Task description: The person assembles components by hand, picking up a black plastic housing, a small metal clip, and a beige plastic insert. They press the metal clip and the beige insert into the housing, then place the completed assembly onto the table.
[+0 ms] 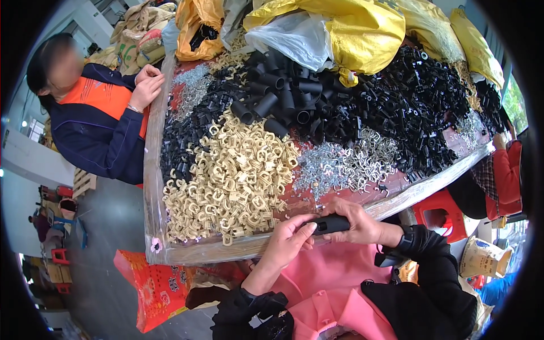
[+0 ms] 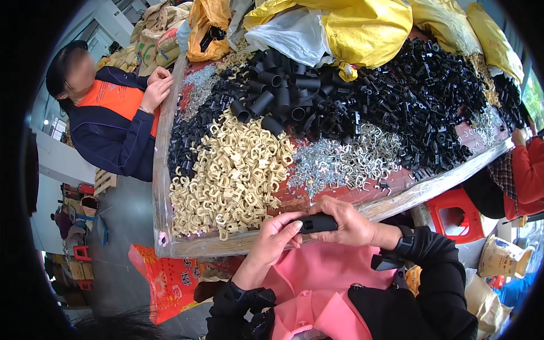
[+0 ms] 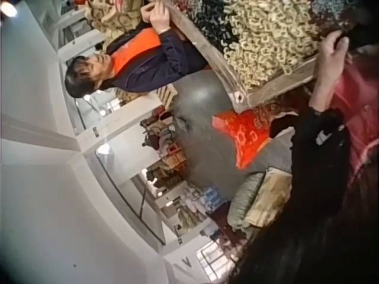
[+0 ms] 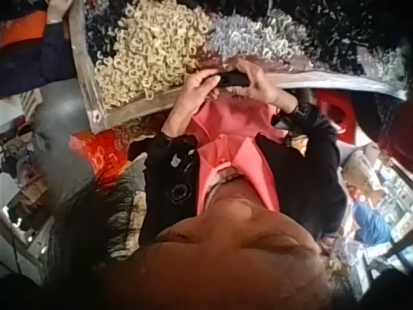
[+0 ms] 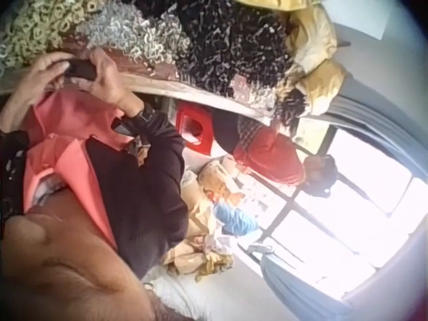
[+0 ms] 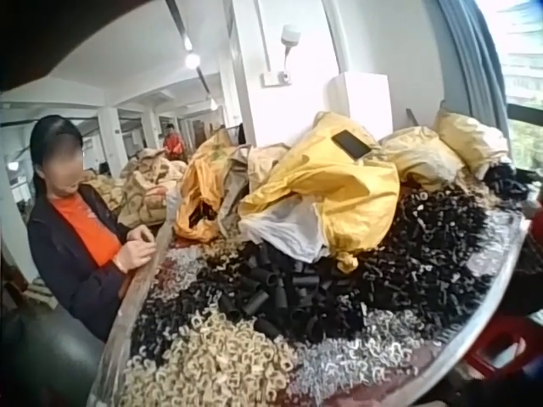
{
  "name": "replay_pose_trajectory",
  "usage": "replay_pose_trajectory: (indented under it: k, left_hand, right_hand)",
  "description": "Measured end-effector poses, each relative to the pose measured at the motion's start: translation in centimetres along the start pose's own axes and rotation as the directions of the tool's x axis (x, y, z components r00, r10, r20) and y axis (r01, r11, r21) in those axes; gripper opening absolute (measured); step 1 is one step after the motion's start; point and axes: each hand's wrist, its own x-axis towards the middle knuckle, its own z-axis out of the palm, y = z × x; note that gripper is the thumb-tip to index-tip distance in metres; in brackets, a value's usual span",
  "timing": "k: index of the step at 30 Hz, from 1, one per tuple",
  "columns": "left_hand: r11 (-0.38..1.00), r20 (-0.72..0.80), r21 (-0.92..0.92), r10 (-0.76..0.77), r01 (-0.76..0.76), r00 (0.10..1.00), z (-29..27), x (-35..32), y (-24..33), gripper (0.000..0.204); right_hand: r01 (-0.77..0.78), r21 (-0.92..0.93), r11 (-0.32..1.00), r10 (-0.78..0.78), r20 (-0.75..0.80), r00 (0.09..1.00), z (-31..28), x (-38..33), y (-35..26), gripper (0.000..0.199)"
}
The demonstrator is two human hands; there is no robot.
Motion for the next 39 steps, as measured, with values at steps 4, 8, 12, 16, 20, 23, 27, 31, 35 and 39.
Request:
replay_pose_trajectory:
  k: [4,8,12,16,20,23,27,31,35,39]
  left_hand:
    - [0.999,-0.070,0.000,-0.047,0.047,0.996,-0.3,0.0,0.0,0.031]
    - [0.999,-0.124,-0.017,0.035,-0.038,0.992,-0.2,0.1,0.5,0.040]
    - [0.992,-0.036,-0.080,0.090,-0.092,0.995,-0.4,0.3,0.5,0.048]
    - [0.986,-0.034,-0.138,0.086,-0.090,0.996,0.2,0.5,0.0,0.055]
    - [0.975,0.000,-0.223,-0.008,0.008,1.000,0.4,0.2,-0.4,0.059]
    - [0.942,0.043,-0.334,0.057,-0.040,0.997,0.7,0.2,-0.9,0.063]
    - [0.916,0.062,-0.399,0.069,-0.039,0.996,1.0,0.5,-0.8,0.068]
    - [0.913,0.058,-0.406,0.062,-0.034,0.996,1.1,0.7,-1.0,0.070]
    - [0.902,0.050,-0.431,0.025,-0.001,0.998,1.3,0.4,-0.6,0.071]
    - [0.910,0.063,-0.415,0.032,-0.003,0.997,1.2,0.3,-1.1,0.071]
  right_hand:
    - [-0.023,-0.046,0.999,0.019,-0.099,0.995,1.1,-0.1,-0.1,0.043]
    - [0.022,-0.141,0.990,-0.019,0.017,1.000,-0.7,1.0,-0.8,0.058]
    - [0.288,-0.056,0.956,-0.271,0.208,0.940,-2.1,1.9,-0.1,0.071]
    - [0.280,0.128,0.952,-0.307,0.333,0.892,-1.9,2.5,-0.3,0.078]
    - [0.154,0.255,0.955,-0.248,0.393,0.886,-1.7,2.3,-0.2,0.080]
    - [0.205,0.231,0.951,-0.279,0.356,0.892,-1.2,2.2,-0.2,0.072]
    - [0.324,0.152,0.934,-0.343,0.116,0.932,-0.4,1.6,-0.1,0.061]
    - [0.358,0.087,0.930,-0.359,-0.002,0.933,0.0,1.1,-0.3,0.048]
    - [0.370,0.107,0.923,-0.363,-0.080,0.928,0.4,0.8,0.1,0.044]
    - [0.406,0.072,0.911,-0.399,-0.092,0.912,0.4,0.7,0.0,0.041]
